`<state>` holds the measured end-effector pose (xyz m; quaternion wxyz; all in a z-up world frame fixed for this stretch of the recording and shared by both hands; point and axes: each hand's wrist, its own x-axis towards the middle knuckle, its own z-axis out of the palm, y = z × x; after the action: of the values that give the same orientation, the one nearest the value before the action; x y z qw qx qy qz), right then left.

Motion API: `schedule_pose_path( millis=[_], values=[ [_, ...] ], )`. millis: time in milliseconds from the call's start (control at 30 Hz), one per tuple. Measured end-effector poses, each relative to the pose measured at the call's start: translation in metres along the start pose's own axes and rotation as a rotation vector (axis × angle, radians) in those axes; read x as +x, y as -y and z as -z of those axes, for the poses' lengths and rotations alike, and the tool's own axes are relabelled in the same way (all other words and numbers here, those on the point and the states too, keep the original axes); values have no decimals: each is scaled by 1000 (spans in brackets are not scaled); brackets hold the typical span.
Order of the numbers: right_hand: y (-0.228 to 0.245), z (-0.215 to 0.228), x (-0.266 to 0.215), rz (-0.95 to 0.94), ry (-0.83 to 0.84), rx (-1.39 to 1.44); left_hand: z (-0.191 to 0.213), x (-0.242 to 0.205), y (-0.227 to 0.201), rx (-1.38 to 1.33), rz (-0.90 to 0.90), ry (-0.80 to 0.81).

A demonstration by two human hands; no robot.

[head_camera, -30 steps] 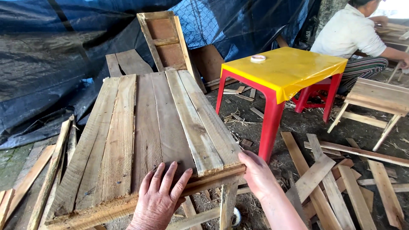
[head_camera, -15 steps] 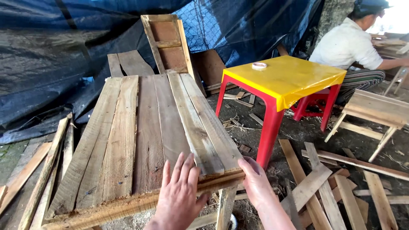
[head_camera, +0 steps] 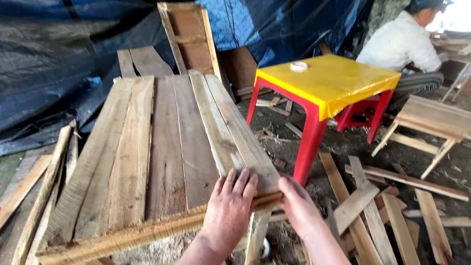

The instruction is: The person hammers nails into a wooden pallet-style plank top resting on a frame, pressing planks down with one hand while driving nails with a hammer. They reposition and flip the assembly to work on other edges and continue hammering nails along the plank surface.

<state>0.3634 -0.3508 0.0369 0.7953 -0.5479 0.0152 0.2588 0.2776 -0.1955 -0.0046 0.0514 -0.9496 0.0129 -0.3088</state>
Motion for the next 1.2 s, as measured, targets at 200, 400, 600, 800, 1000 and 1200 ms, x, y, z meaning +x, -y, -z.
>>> schedule_pose_path(
  millis=[200, 400, 600, 800, 1000, 1200],
  values=[
    [-103, 116, 45, 155, -56, 106, 9, -9, -5, 1, 14, -8],
    [-232, 208, 60, -472, -578, -162, 13, -8, -2, 11, -27, 50],
    [-316, 243, 124, -330, -557, -574, 16, -5, -3, 18, -34, -70],
    [-344, 214, 173, -103, -314, -1084, 18, 3, -4, 75, -41, -212],
    [-393, 220, 221, 334, -303, -1426, 16, 9, -9, 125, -2, -247],
    [-398, 195, 228, 89, -111, -1637, 8, 9, -6, 158, 44, -225]
  ],
)
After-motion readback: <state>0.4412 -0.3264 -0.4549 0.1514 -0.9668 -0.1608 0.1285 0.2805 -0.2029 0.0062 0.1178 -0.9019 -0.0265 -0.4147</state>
